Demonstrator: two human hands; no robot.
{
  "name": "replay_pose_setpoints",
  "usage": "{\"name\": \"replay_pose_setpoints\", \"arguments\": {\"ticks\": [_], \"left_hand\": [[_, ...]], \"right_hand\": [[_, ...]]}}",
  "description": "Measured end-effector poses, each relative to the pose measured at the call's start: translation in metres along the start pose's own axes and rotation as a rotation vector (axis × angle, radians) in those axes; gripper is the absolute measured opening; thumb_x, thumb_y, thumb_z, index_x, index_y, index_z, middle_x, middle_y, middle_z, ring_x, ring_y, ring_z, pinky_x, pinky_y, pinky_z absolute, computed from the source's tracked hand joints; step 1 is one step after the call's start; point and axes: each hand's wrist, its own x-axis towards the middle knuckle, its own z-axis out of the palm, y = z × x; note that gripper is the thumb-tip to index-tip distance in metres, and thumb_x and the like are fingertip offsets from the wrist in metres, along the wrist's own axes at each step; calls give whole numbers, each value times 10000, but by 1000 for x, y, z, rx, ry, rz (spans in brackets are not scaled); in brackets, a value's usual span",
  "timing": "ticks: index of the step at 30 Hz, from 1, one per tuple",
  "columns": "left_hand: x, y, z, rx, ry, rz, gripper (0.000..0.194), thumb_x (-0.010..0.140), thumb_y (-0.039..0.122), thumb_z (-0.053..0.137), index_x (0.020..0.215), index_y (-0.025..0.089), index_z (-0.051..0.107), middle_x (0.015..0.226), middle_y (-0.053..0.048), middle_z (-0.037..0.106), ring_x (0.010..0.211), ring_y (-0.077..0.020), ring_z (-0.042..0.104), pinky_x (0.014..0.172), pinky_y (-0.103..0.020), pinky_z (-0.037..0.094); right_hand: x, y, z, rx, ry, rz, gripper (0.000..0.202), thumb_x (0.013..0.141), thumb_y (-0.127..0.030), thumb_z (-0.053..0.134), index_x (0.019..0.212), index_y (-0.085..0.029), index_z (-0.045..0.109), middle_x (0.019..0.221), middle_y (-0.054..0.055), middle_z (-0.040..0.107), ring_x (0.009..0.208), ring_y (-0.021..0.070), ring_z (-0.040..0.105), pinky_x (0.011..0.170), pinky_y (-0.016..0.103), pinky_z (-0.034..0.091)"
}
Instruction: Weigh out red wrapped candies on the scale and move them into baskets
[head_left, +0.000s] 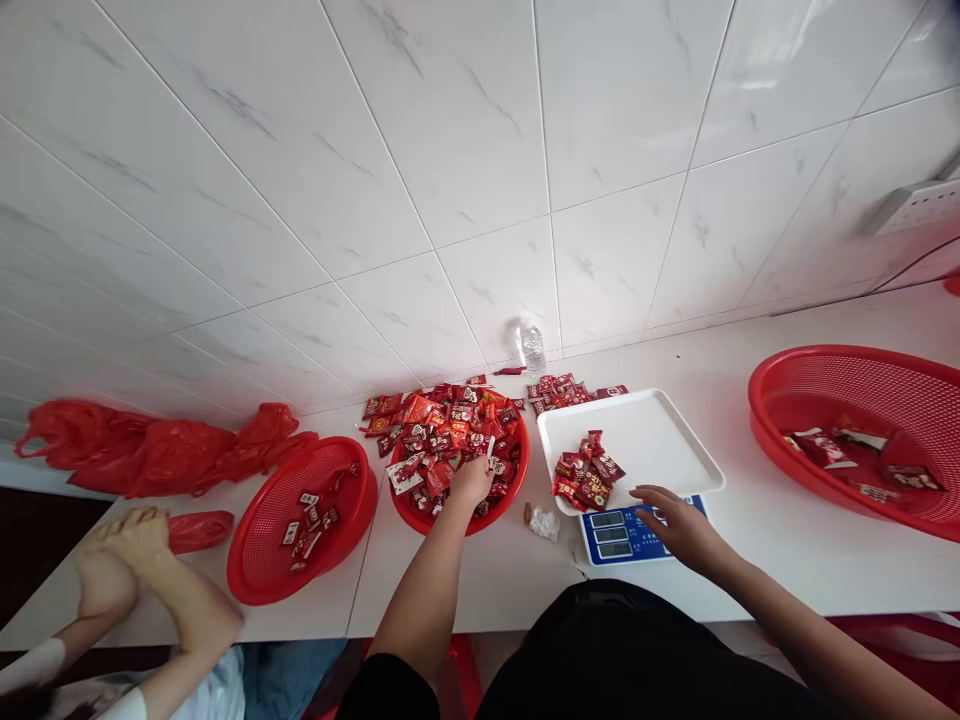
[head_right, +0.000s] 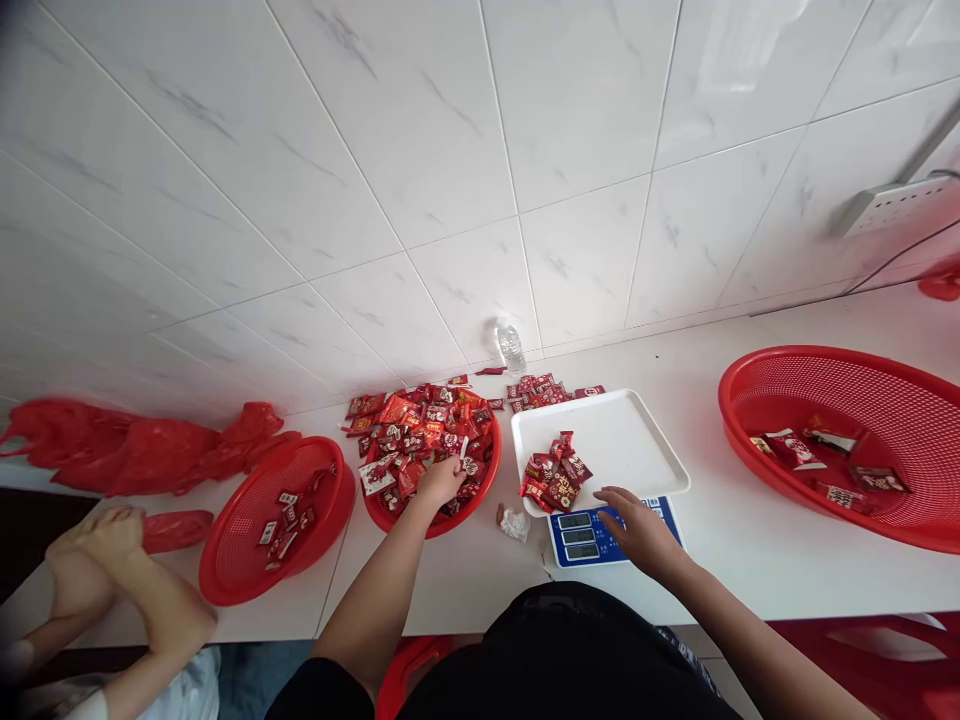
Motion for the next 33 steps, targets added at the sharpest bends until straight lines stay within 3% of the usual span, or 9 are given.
{"name": "replay_pose_setpoints", "arguments": {"ticks": [5, 8, 10, 13, 16, 19, 23, 29, 33], "left_hand": [[-9, 8, -12, -158, 72, 64, 80, 808, 247, 446, 741, 214, 477, 678, 10, 547, 618, -142, 502, 597, -233, 346], [-20, 34, -9, -461, 132, 302, 37, 792, 220, 452, 771, 208, 480, 755, 24, 552, 669, -116, 504, 635, -211, 371], [-25, 59, -1, -548, 76, 457, 79, 812, 239, 437, 815, 208, 509, 788, 19, 565, 694, -117, 515, 659, -215, 391], [-27, 93, 12, -478, -44, 556, 198, 845, 253, 409, 961, 224, 567, 822, -6, 606, 711, -145, 544, 670, -244, 415], [-20, 112, 21, -362, -69, 562, 376, 850, 230, 415, 1212, 268, 509, 1035, -56, 618, 861, -189, 580, 748, -277, 434], [-10, 115, 22, -252, -52, 497, 554, 826, 277, 484, 1365, 299, 357, 1215, -84, 542, 1004, -232, 560, 834, -317, 430], [1, 113, 22, -196, 5, 442, 491, 837, 361, 470, 1315, 249, 448, 1272, -105, 509, 1128, -266, 496, 920, -358, 401], [12, 110, 32, -332, -55, 400, 465, 892, 363, 374, 1333, 228, 435, 1317, -99, 511, 1197, -268, 472, 994, -403, 363], [7, 104, 38, -525, -1, 378, 442, 881, 324, 406, 1303, 204, 466, 1326, -107, 503, 1217, -253, 463, 1018, -401, 354]], "right_hand": [[1, -4, 0, 29, -6, -11, 369, 859, -406, 398, 1153, -267, 570, 1245, 59, 560, 1043, 246, 591, 849, 388, 502], [5, -10, 0, 30, -10, -19, 366, 859, -388, 397, 1165, -271, 562, 1250, 58, 556, 1062, 248, 579, 869, 395, 488], [9, -12, 1, 7, -18, -13, 372, 860, -378, 395, 1173, -261, 557, 1263, 62, 547, 1082, 251, 566, 882, 398, 478], [14, -14, 4, -59, -23, -21, 376, 861, -365, 391, 1175, -242, 558, 1280, 68, 534, 1124, 251, 535, 904, 397, 463], [18, -13, 7, -120, -5, -48, 377, 869, -357, 383, 1179, -230, 557, 1280, 72, 531, 1152, 246, 508, 932, 396, 446], [24, -12, 8, -161, 27, -69, 380, 879, -360, 376, 1198, -234, 542, 1290, 74, 517, 1194, 245, 467, 974, 400, 413], [44, -16, 11, -191, 94, -34, 434, 879, -425, 393, 1270, -251, 468, 1405, 89, 371, 1272, 268, 376, 989, 419, 394], [90, -39, 20, -232, 57, -29, 625, 848, -584, 383, 1367, -239, 342, 1478, 101, 223, 1377, 278, 133, 1068, 440, 270], [109, -55, 25, -278, -28, -27, 725, 808, -692, 338, 1408, -293, 264, 1520, 85, 117, 1387, 310, 38, 1078, 521, 159]]}}
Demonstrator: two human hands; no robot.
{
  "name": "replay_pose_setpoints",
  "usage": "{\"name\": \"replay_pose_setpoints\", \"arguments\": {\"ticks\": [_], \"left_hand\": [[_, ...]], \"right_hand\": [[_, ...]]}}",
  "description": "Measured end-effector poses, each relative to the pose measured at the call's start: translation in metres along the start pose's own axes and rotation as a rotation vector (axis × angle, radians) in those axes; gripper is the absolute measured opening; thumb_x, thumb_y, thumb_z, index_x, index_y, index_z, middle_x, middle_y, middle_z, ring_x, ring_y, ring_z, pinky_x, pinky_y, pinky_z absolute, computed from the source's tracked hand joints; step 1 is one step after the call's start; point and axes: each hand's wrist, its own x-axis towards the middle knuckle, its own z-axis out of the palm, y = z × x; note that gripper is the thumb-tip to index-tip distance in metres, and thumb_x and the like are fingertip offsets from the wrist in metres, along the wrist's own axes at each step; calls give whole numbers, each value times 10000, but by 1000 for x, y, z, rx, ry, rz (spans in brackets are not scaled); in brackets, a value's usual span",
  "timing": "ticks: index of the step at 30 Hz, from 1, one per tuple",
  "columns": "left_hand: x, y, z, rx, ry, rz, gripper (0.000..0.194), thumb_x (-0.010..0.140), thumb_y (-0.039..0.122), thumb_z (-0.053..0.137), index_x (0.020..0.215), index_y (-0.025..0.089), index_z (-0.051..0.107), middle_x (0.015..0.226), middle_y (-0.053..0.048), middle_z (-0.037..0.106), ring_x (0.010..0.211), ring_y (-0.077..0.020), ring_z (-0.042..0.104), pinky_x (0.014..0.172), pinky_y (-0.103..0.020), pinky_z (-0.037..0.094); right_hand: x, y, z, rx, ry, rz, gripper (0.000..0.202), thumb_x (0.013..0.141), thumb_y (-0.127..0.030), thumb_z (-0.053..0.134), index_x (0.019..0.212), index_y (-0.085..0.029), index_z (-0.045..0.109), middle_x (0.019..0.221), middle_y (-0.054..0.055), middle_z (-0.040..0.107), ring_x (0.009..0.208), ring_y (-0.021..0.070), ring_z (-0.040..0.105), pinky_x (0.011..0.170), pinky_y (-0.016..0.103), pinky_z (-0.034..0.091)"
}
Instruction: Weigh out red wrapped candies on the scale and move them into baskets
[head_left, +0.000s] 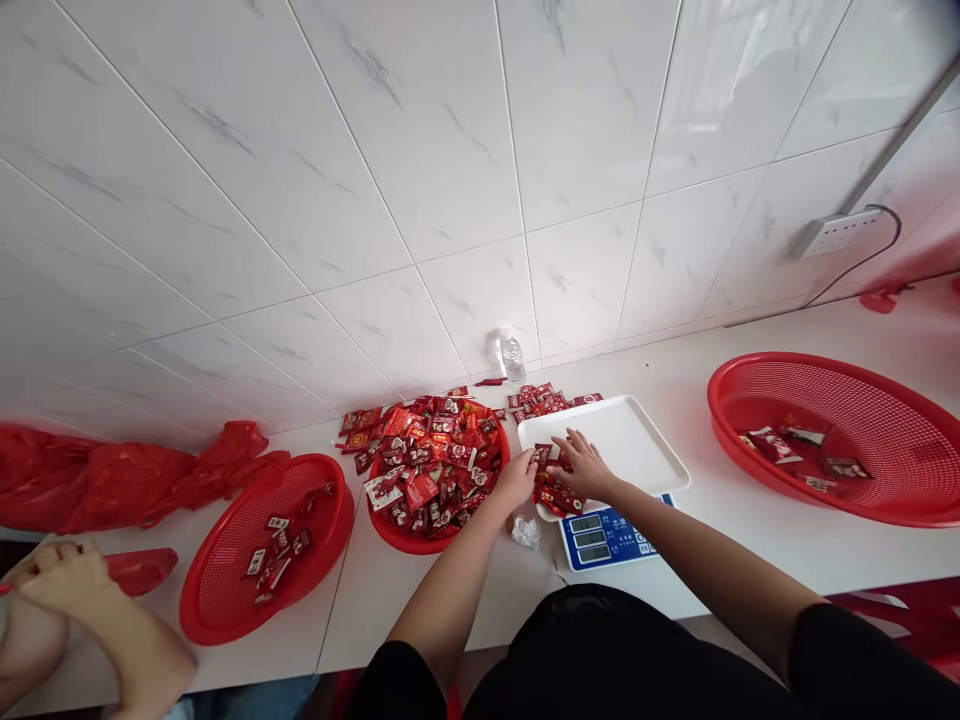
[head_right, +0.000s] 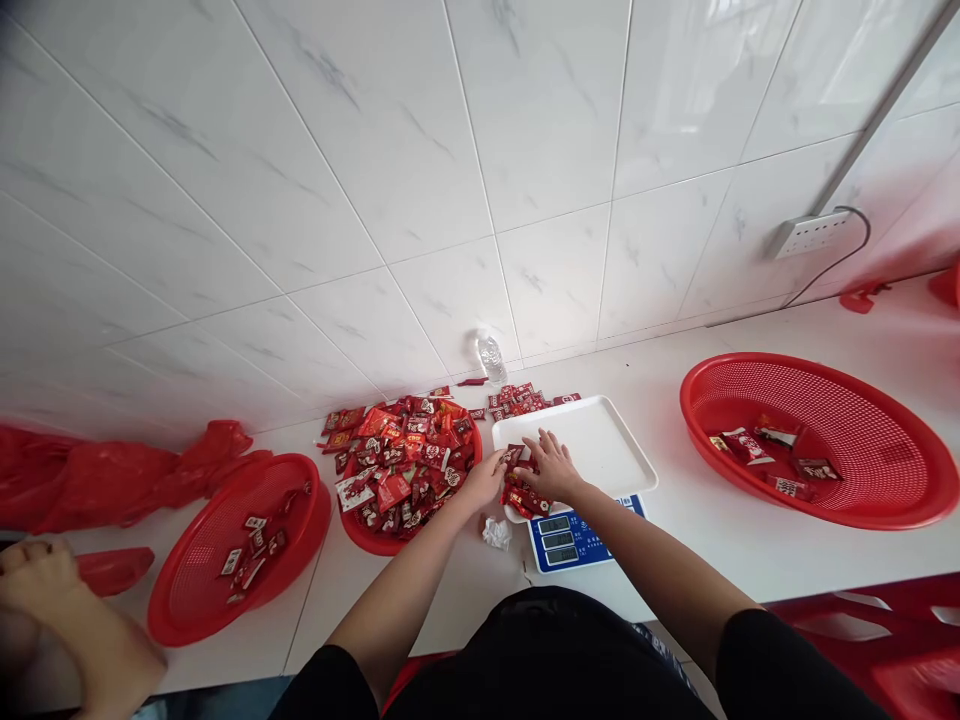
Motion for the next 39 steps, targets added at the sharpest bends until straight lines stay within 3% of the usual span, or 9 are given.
{"name": "replay_pose_setpoints", "arguments": {"ticks": [6, 13, 17, 22, 31, 35, 39], "left_hand": [[-33, 1, -3, -120, 134, 84, 398, 858, 269, 428, 1243, 198, 505, 1270, -87, 546, 1155, -199, 510, 1009, -366, 378], [-98, -35, 0, -297, 150, -34, 394, 852, 411, 451, 1147, 175, 560, 1143, -103, 614, 1051, -206, 575, 917, -355, 449], [-120, -46, 4, -347, 139, -119, 421, 829, 474, 469, 1105, 177, 585, 1031, -88, 650, 937, -202, 612, 842, -336, 474], [-123, -37, 7, -342, 100, -140, 408, 826, 469, 468, 1099, 192, 592, 933, -63, 660, 860, -189, 615, 791, -312, 477], [-120, -25, 12, -314, 54, -76, 398, 834, 459, 460, 1091, 188, 596, 948, -63, 663, 835, -178, 606, 797, -309, 470], [-120, -24, 15, -317, 40, -80, 379, 823, 453, 473, 1068, 195, 604, 999, -64, 659, 859, -181, 608, 804, -305, 473], [-119, -23, 18, -300, 14, -85, 369, 820, 441, 473, 1052, 185, 605, 960, -66, 661, 866, -180, 607, 811, -301, 469]], "right_hand": [[2, -7, 0, -111, -144, -153, 729, 774, -743, 310, 1401, -371, 274, 1524, 34, 141, 1381, 345, -4, 1057, 595, 44], [-19, -3, 6, -120, -74, -253, 763, 737, -773, 334, 1392, -384, 289, 1517, 43, 165, 1370, 377, 18, 1034, 635, 37], [-19, -12, 12, -157, -64, -256, 774, 699, -778, 406, 1373, -409, 316, 1516, 41, 156, 1358, 411, 5, 1005, 669, -6], [-17, -14, 17, -184, -36, -266, 723, 734, -722, 430, 1369, -388, 342, 1469, 39, 279, 1346, 399, 67, 1025, 617, 64], [-13, -10, 13, -79, 57, -310, 564, 766, -576, 528, 1270, -327, 493, 1304, 52, 487, 1172, 294, 397, 981, 476, 283], [-14, -5, 4, 0, 51, -323, 552, 791, -479, 535, 1310, -321, 437, 1309, 47, 478, 1173, 258, 425, 973, 430, 336], [-23, 8, -6, -3, 111, -257, 600, 811, -480, 502, 1365, -313, 342, 1373, 62, 398, 1233, 255, 380, 995, 444, 332]]}}
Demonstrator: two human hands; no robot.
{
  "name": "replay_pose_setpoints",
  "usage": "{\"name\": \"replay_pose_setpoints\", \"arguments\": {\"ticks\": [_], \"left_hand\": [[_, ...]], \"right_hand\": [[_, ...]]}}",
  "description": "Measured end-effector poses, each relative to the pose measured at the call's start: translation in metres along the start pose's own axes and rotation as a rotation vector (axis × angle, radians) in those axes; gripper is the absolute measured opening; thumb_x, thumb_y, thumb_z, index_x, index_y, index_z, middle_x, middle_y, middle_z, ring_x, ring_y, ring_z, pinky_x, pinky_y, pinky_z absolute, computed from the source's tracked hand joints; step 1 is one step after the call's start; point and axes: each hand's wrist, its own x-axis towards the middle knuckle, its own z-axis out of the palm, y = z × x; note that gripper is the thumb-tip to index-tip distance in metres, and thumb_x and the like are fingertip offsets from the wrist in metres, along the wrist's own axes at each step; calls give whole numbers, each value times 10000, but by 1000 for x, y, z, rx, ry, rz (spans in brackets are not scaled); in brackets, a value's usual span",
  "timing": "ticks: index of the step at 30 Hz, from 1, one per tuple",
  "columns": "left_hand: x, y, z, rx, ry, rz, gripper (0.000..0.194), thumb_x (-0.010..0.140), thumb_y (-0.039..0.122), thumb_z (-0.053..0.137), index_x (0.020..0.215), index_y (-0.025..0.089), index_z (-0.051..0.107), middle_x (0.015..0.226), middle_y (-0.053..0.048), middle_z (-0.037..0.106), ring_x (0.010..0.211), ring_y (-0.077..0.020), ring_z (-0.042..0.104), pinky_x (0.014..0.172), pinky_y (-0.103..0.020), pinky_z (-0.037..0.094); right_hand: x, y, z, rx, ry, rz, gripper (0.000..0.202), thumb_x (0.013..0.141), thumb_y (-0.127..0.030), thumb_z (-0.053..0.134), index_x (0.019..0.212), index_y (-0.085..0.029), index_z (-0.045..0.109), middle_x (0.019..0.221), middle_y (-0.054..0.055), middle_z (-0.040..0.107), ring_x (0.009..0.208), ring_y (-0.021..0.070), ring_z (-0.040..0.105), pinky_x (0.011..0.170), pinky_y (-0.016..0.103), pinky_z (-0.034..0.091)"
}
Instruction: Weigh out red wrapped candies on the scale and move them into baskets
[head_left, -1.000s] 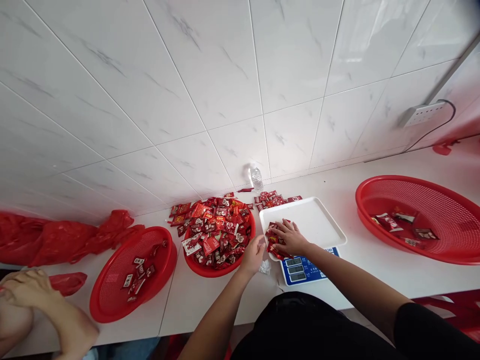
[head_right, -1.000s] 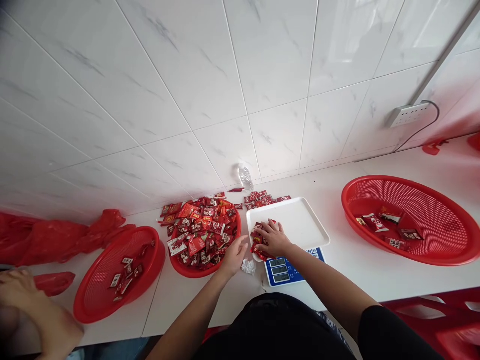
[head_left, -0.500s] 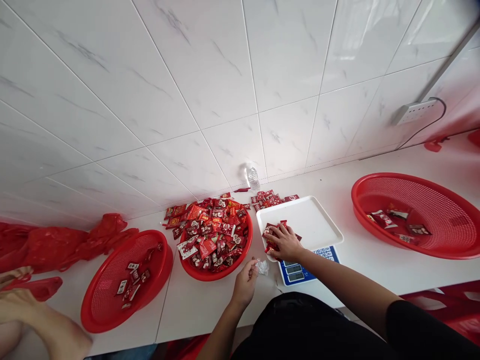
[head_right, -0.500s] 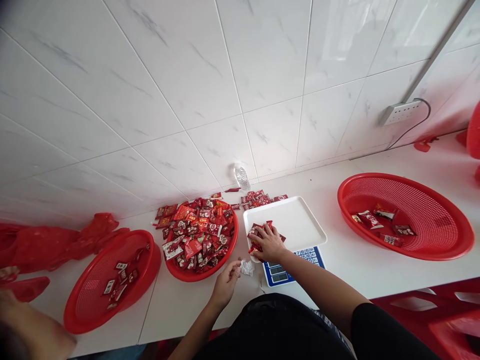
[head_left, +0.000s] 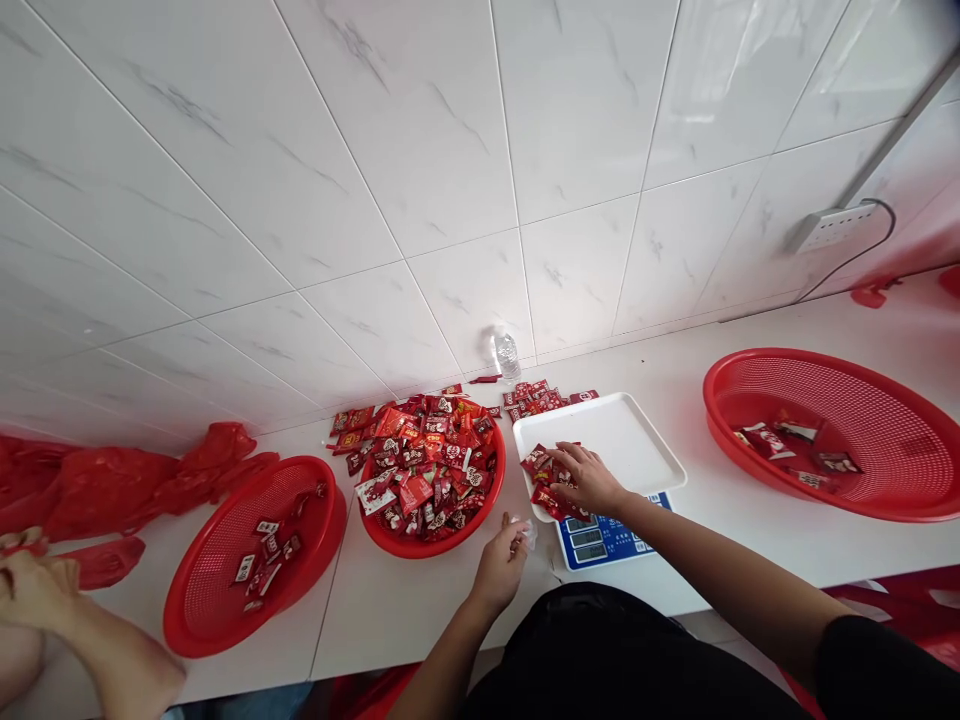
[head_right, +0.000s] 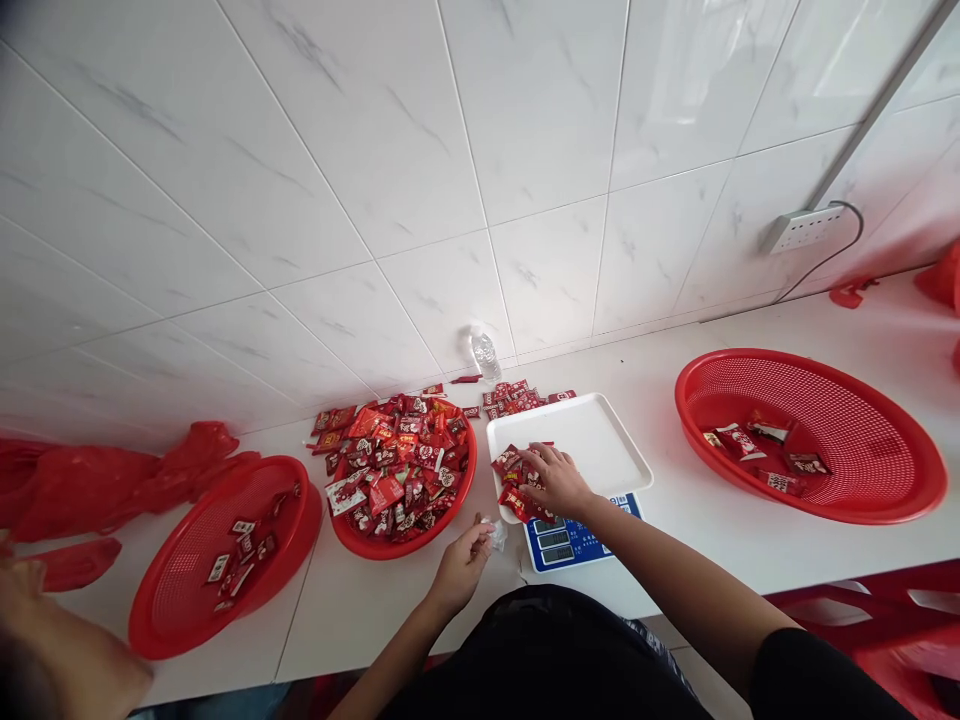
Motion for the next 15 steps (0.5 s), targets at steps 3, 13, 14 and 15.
{"name": "replay_pose_setpoints", "arguments": {"ticks": [3, 13, 14, 15], "left_hand": [[1, 2, 1, 16, -7, -12, 374, 815, 440, 470, 1055, 187, 607, 984, -71, 657, 881, -179, 607, 815, -297, 467], [12, 10, 3, 89, -58, 29, 326, 820, 366, 464, 1057, 191, 604, 912, -60, 642, 858, -179, 599, 781, -294, 464], [13, 11, 4, 95, -68, 36, 329, 822, 369, 463, 1059, 192, 605, 917, -64, 641, 872, -183, 595, 789, -299, 462], [13, 12, 5, 98, -75, 40, 333, 822, 377, 463, 1061, 195, 607, 923, -66, 639, 883, -187, 592, 794, -303, 461]], "right_hand": [[-16, 11, -5, -14, 8, 43, 600, 811, -506, 496, 1359, -316, 345, 1384, 63, 387, 1264, 260, 351, 1010, 460, 323], [-36, 33, 2, -35, -65, 168, 592, 871, -579, 346, 1389, -296, 310, 1469, 74, 289, 1366, 280, 187, 1070, 516, 234], [-31, 33, 1, -27, -60, 186, 586, 880, -569, 333, 1393, -288, 303, 1471, 76, 285, 1366, 275, 192, 1066, 503, 251], [-24, 31, 0, -15, -61, 197, 582, 884, -564, 326, 1393, -284, 302, 1468, 74, 295, 1363, 273, 202, 1061, 493, 266]]}}
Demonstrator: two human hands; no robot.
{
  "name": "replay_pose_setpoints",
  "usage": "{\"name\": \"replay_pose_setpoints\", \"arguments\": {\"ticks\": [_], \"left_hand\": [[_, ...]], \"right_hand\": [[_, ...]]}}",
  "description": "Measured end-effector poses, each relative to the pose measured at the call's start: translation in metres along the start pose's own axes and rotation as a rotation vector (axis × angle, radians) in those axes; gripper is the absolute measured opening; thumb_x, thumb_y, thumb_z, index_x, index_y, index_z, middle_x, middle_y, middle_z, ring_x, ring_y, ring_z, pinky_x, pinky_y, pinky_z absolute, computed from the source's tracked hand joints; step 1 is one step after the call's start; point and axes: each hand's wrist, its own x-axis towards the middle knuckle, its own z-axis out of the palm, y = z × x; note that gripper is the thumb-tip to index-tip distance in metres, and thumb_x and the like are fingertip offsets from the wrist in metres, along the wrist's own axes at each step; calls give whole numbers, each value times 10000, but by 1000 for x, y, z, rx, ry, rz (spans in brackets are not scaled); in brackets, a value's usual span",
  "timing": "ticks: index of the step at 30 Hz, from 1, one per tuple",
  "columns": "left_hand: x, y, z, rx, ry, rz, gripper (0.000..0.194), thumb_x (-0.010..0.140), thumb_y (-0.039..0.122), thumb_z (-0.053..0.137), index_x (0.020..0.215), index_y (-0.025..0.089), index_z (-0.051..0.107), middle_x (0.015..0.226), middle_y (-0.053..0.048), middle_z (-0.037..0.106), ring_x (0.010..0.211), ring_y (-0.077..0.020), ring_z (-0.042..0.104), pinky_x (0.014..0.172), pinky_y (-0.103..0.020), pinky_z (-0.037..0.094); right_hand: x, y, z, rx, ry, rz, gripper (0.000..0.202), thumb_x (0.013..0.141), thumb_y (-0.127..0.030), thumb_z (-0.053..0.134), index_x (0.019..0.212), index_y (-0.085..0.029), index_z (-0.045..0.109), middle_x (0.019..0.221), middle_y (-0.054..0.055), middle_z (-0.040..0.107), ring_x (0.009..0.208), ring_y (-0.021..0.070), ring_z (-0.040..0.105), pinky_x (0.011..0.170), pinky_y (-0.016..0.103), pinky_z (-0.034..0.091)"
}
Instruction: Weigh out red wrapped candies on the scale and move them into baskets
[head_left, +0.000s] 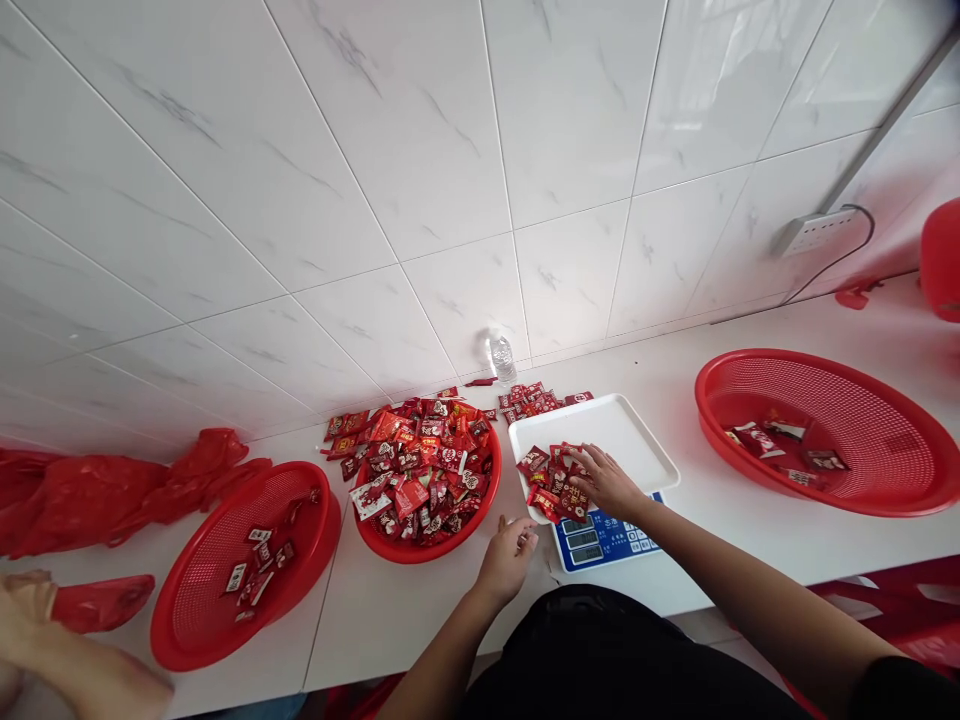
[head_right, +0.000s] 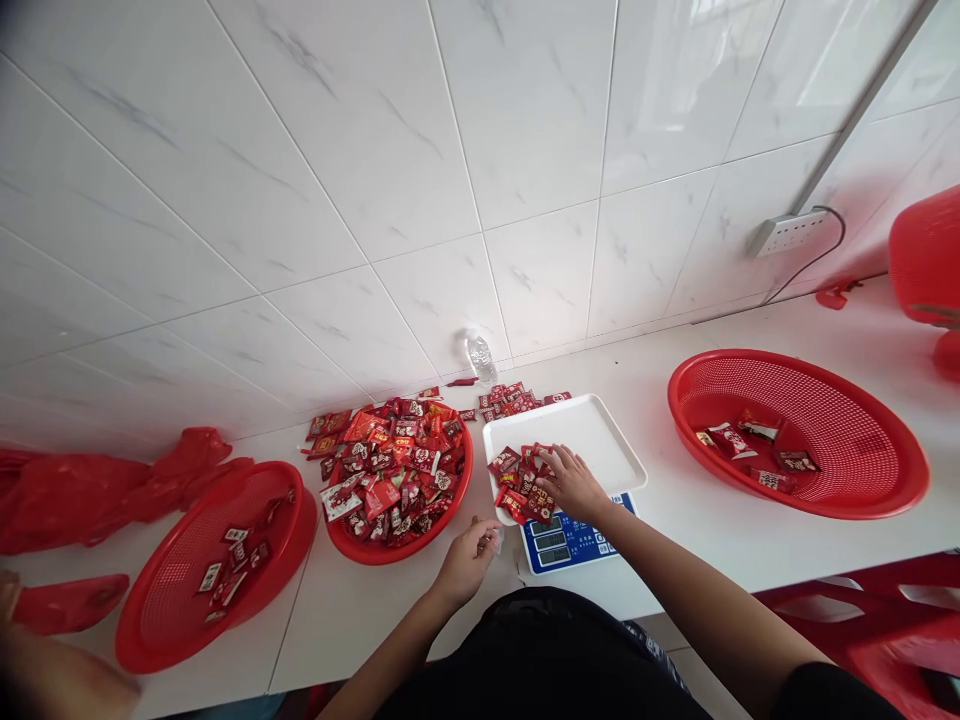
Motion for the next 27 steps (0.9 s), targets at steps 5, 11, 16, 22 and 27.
{"name": "replay_pose_setpoints", "arguments": {"ticks": [5, 11, 16, 22, 27], "left_hand": [[-2, 5, -3, -155, 43, -39, 401, 777, 439, 542, 1092, 196, 596, 954, -74, 628, 834, -181, 594, 773, -316, 469], [-16, 22, -79, -1049, 109, -59, 562, 826, 646, 339, 1246, 297, 476, 1098, -74, 622, 924, -180, 609, 814, -355, 477], [-33, 32, -170, -1558, 245, 330, 551, 840, 646, 300, 1269, 333, 449, 1131, -7, 626, 990, -125, 581, 864, -262, 465], [-31, 32, -183, -1639, 165, 457, 566, 811, 658, 371, 1261, 328, 462, 1177, -25, 601, 981, -140, 577, 867, -284, 468], [7, 25, -118, -1027, 145, 93, 447, 833, 422, 518, 1256, 282, 480, 1192, -58, 580, 943, -154, 581, 855, -318, 462]], "right_hand": [[13, -16, -5, 57, -21, -25, 542, 889, -557, 321, 1352, -281, 380, 1371, 39, 459, 1337, 278, 268, 1060, 506, 260], [-1, -15, -7, 326, 59, 68, 513, 876, -534, 364, 1306, -261, 426, 1284, 89, 523, 1175, 259, 493, 911, 407, 453], [-17, 6, -18, 532, 93, 186, 557, 853, -575, 375, 1305, -251, 404, 1282, 101, 533, 1098, 250, 564, 865, 389, 495], [-34, 20, -27, 520, 122, 210, 566, 845, -583, 387, 1297, -244, 418, 1226, 107, 572, 1115, 248, 551, 892, 400, 484], [-39, 9, -16, 263, 30, 83, 621, 796, -600, 466, 1321, -270, 428, 1376, 87, 431, 1286, 271, 364, 1018, 434, 371]]}}
